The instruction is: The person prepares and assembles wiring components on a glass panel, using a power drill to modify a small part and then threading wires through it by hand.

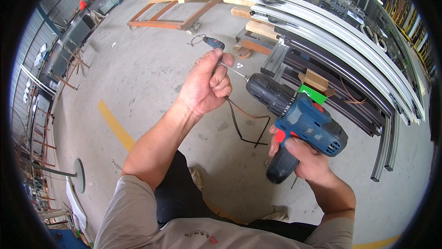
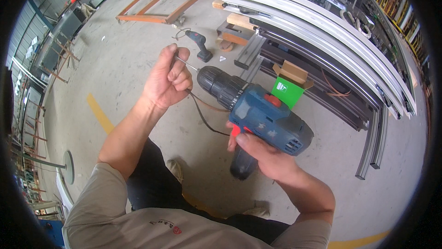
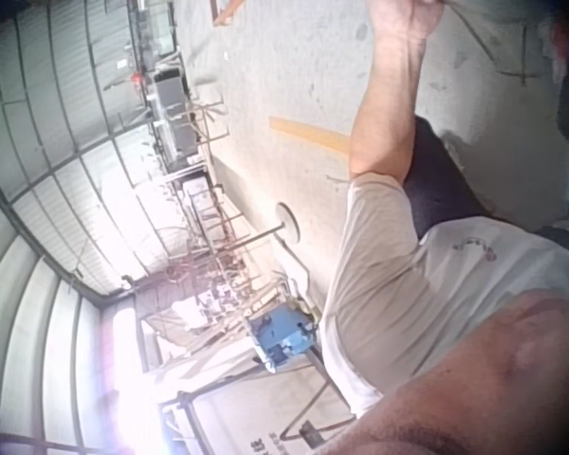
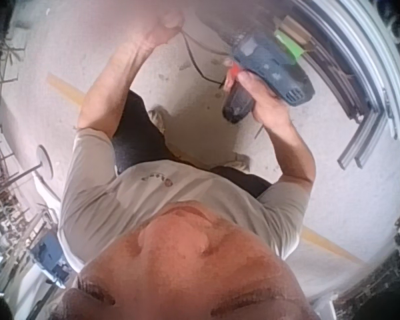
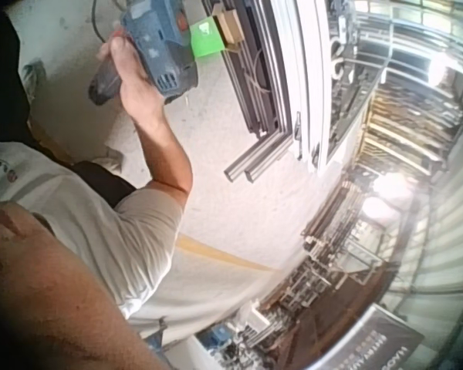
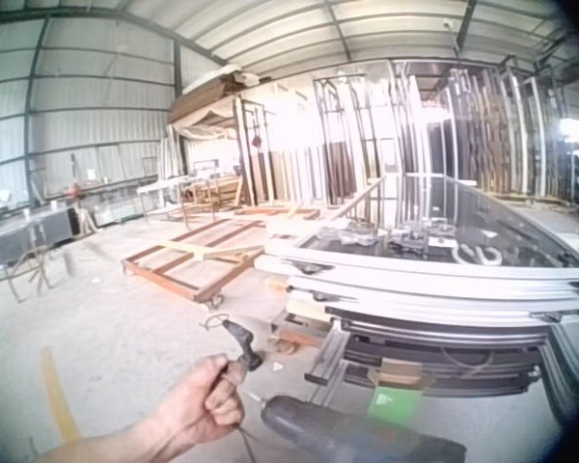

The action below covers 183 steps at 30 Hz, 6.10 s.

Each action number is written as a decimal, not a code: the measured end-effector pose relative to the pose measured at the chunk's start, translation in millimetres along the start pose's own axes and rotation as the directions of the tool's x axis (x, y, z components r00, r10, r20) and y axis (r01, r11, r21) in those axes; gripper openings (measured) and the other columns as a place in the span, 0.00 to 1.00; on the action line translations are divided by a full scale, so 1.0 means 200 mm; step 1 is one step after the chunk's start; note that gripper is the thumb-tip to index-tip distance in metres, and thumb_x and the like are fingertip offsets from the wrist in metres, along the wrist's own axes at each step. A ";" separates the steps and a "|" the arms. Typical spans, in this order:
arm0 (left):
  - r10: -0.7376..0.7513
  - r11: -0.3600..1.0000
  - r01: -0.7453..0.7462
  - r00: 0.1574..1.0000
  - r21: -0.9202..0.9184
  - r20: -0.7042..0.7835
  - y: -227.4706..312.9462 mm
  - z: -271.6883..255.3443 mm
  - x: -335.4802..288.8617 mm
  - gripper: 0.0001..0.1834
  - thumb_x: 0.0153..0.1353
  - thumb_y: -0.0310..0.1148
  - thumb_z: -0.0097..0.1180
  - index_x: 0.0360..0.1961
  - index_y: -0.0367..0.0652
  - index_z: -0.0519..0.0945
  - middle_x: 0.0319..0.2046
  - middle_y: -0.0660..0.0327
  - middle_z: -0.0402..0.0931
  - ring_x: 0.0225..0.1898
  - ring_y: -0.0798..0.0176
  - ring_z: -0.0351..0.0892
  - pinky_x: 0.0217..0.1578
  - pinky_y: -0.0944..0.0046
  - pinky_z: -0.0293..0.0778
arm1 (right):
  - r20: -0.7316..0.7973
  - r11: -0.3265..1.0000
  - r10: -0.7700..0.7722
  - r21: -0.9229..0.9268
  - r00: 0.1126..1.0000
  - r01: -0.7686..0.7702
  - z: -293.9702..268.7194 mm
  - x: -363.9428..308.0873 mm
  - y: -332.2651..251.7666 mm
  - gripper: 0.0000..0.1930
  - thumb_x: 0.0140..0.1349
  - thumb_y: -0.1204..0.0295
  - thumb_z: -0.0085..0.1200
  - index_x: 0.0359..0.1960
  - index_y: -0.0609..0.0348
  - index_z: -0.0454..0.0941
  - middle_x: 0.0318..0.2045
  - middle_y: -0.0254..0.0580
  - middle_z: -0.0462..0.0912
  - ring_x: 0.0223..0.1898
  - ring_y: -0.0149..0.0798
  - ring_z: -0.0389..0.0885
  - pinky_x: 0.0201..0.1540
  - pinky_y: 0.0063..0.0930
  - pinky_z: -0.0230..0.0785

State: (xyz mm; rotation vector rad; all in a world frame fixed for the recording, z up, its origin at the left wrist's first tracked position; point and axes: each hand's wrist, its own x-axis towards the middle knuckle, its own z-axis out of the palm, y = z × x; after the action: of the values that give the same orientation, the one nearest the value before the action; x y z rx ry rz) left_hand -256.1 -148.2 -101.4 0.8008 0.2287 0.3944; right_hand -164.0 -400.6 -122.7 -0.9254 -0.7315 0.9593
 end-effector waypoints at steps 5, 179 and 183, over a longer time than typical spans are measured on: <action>-0.024 0.994 0.017 0.998 0.103 0.065 0.00 0.02 -0.03 0.18 0.71 0.46 0.48 0.34 0.40 0.74 0.09 0.72 0.53 0.11 0.74 0.47 0.15 0.72 0.48 | 0.148 0.927 0.130 0.334 0.980 -0.173 0.05 -0.06 0.00 0.20 0.62 0.66 0.60 0.51 0.63 0.71 0.39 0.47 0.78 0.35 0.38 0.79 0.41 0.36 0.73; -0.264 0.714 0.576 0.748 0.398 -0.608 -0.11 -0.37 0.01 0.32 0.67 0.58 0.41 0.24 0.38 0.76 0.14 0.69 0.58 0.16 0.72 0.54 0.18 0.70 0.51 | 0.188 0.438 -0.097 -0.874 0.977 0.212 -0.48 -0.11 0.70 0.40 0.52 0.79 0.61 0.69 0.50 0.60 0.47 0.47 0.79 0.44 0.42 0.83 0.44 0.39 0.76; -0.324 0.681 0.601 0.760 0.419 -0.563 -0.13 -0.31 0.01 0.37 0.64 0.61 0.37 0.28 0.33 0.78 0.14 0.68 0.58 0.18 0.70 0.54 0.20 0.69 0.51 | 0.180 0.051 0.142 -0.983 0.973 0.174 -0.66 -0.16 1.03 0.41 0.52 0.75 0.61 0.70 0.48 0.58 0.43 0.50 0.77 0.41 0.47 0.81 0.44 0.39 0.74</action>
State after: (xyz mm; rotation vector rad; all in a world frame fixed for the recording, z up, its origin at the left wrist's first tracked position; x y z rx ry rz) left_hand -270.3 -122.8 -162.4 1.2065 1.0251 -0.0211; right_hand -138.1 -415.1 -368.0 -2.0885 -1.7495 0.3443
